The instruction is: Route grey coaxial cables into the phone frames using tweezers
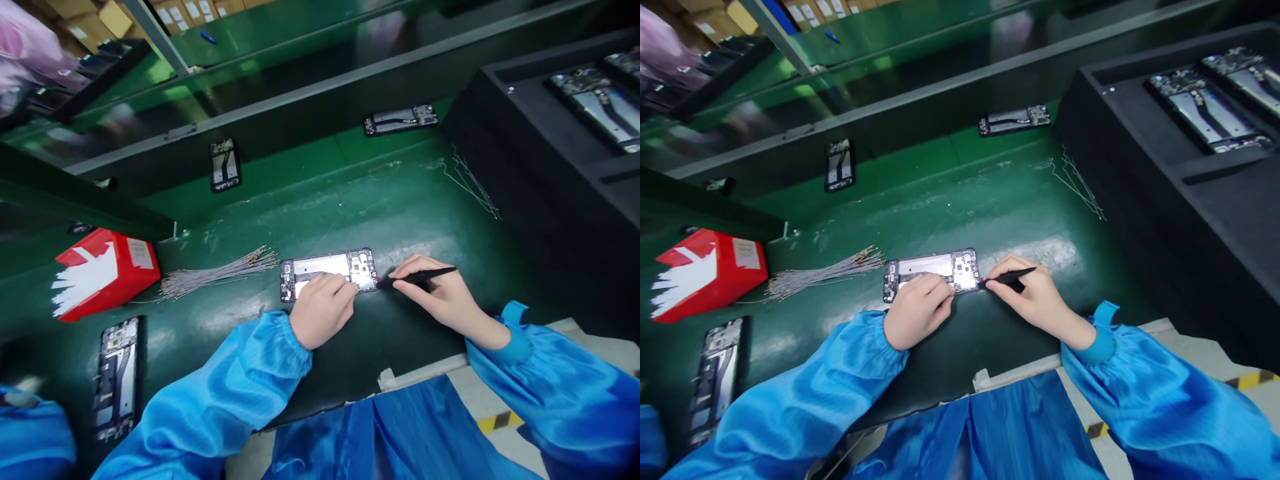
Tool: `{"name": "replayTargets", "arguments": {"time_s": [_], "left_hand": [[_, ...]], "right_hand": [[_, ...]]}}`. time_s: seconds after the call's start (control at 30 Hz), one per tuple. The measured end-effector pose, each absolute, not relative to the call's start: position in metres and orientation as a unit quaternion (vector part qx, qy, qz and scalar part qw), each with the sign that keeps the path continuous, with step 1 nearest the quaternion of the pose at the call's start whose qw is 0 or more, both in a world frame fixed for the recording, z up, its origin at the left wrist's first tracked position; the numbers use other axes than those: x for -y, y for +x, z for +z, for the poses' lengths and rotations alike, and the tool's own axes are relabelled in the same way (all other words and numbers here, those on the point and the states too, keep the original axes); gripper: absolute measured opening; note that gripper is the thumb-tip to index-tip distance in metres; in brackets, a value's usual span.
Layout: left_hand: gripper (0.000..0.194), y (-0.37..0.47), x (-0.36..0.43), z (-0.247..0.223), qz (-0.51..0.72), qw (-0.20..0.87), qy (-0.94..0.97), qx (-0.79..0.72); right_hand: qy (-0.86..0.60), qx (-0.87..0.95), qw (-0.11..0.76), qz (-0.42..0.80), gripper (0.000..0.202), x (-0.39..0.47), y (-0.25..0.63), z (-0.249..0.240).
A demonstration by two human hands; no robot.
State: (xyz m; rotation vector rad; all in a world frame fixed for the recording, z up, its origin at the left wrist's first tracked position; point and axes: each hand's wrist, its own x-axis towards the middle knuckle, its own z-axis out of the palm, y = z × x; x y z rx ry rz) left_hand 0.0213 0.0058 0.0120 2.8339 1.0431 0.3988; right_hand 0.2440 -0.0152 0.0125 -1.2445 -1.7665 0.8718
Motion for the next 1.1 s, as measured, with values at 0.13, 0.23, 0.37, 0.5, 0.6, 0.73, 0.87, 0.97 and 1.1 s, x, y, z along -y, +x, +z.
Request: {"name": "replayTargets", "arguments": {"time_s": [0.13,0.23,0.37,0.5,0.6,0.73,0.87,0.97,1.1], "left_hand": [[0.018,0.0192,-0.0064,0.0123,0.137,0.044,0.928,-0.343],[0.018,0.0184,-0.0065,0.013,0.138,0.045,0.929,-0.341],[0.018,0.0185,-0.0067,0.0129,0.137,0.049,0.929,-0.341],[0.019,0.0189,-0.0071,0.0127,0.135,0.051,0.93,-0.338],[0.021,0.0192,-0.0072,0.0132,0.135,0.042,0.931,-0.337],[0.02,0.0194,-0.007,0.0134,0.132,0.041,0.932,-0.335],[0.018,0.0195,-0.0067,0.0141,0.131,0.043,0.933,-0.333],[0.019,0.0196,-0.0069,0.0153,0.135,0.038,0.933,-0.331],[0.019,0.0196,-0.0071,0.0159,0.128,0.04,0.933,-0.333]], "right_hand": [[-0.492,0.696,0.388,0.35,0.004,0.014,0.2422,0.0131],[-0.493,0.697,0.384,0.352,0.003,0.0136,0.2413,0.0149],[-0.493,0.698,0.383,0.35,0.003,0.0134,0.2409,0.0163],[-0.492,0.696,0.385,0.355,0.004,0.0131,0.2411,0.0154],[-0.493,0.695,0.381,0.358,0.004,0.0126,0.241,0.0143],[-0.492,0.699,0.376,0.359,0.004,0.0118,0.2402,0.0147],[-0.477,0.711,0.377,0.353,0.004,0.0116,0.24,0.0163],[-0.439,0.744,0.371,0.34,0.007,0.0123,0.2393,0.0173],[-0.391,0.796,0.353,0.298,0.01,0.0134,0.2355,0.0196]]}}
